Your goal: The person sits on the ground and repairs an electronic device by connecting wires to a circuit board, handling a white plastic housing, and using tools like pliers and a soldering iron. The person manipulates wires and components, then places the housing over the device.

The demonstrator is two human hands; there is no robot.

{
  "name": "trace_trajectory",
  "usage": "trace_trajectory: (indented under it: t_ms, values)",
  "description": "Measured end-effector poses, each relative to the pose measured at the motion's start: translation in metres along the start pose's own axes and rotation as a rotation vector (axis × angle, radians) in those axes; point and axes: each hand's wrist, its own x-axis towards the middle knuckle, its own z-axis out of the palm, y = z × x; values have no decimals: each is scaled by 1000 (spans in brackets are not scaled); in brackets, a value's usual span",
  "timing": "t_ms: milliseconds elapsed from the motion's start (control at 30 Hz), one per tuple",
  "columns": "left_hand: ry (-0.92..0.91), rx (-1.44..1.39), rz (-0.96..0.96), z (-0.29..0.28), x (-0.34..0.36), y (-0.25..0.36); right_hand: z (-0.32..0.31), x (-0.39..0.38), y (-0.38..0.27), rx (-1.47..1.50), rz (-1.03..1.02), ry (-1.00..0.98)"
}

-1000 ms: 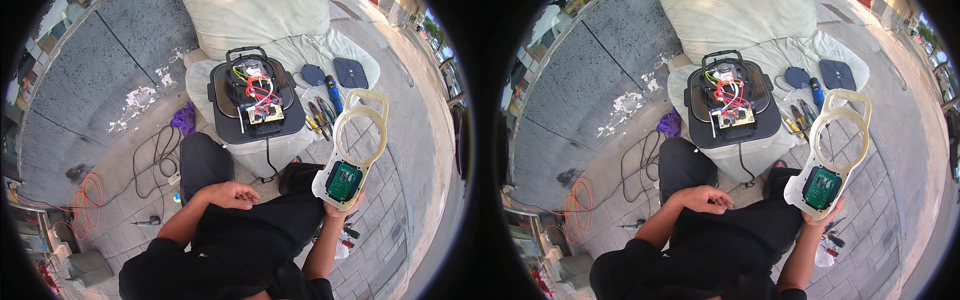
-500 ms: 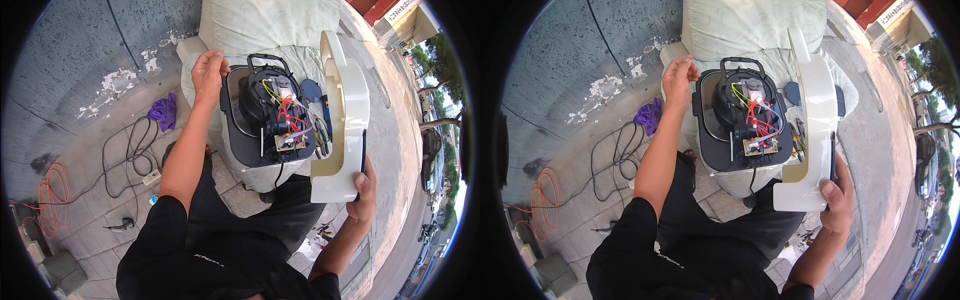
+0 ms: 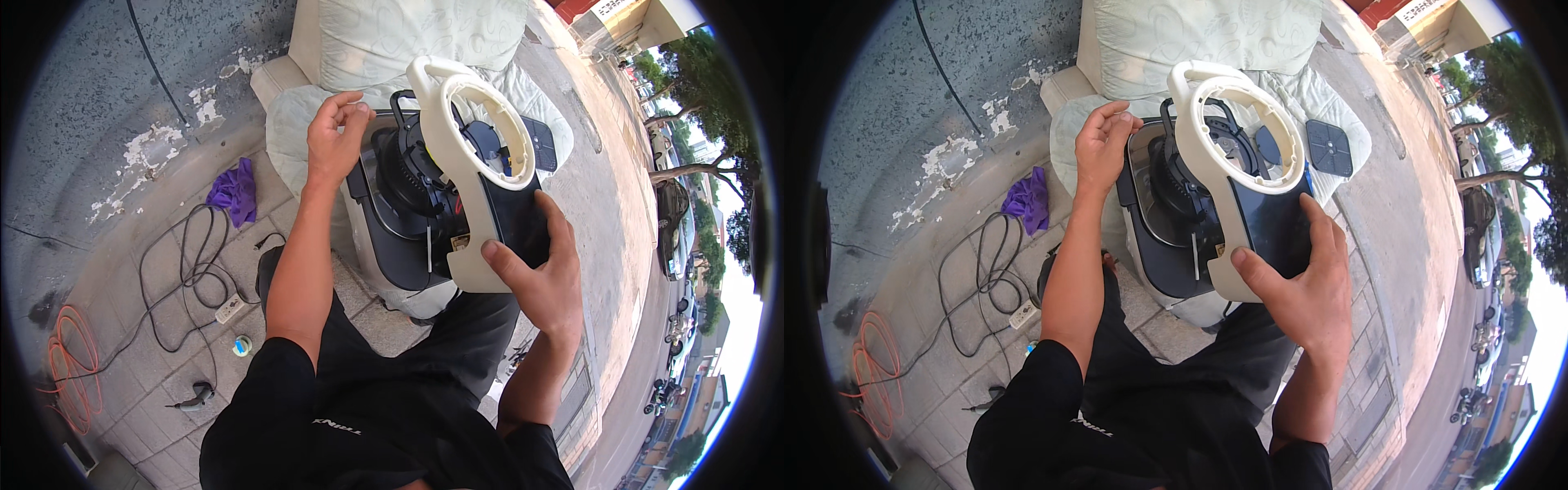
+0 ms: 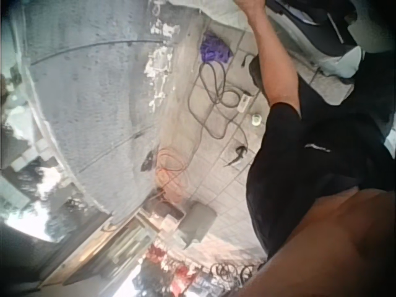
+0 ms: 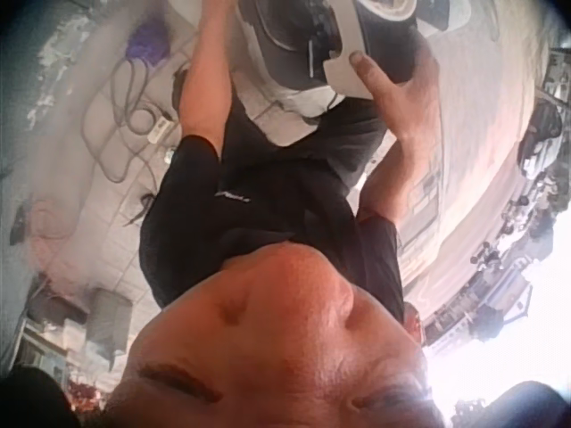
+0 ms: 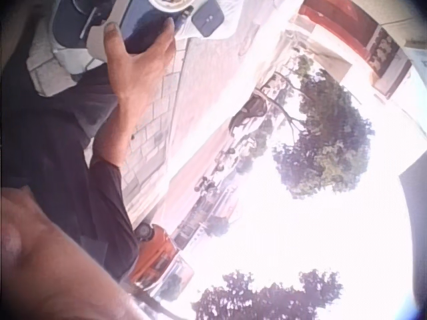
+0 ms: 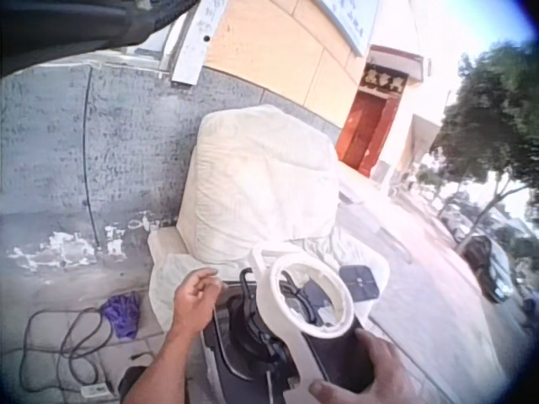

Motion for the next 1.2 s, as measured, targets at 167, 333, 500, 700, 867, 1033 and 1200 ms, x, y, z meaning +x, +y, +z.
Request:
trace_trajectory:
  t_ms: [167, 333, 500, 700, 867, 1033, 1200]
  values:
    - [-162, 168, 50, 1, -4, 13, 12, 4, -9, -143, 0, 34]
    - [-274, 220, -11, 6, -3, 11, 11, 8, -13, -196, 10, 43]
    - [-327, 241, 32, 3, -3, 17, 12, 9, -6, -155, 44, 36]
    - [-347, 284, 41, 1, -4, 12, 9, 14, 1, -109, 60, -26]
    - [-343, 259, 69, 2, -6, 10, 12, 11, -2, -153, 82, -8]
    - [-344, 261, 56, 2, -6, 11, 7, 9, -4, -129, 81, 0]
    - [-343, 259, 58, 0, -6, 11, 7, 8, 1, -92, 81, 0]
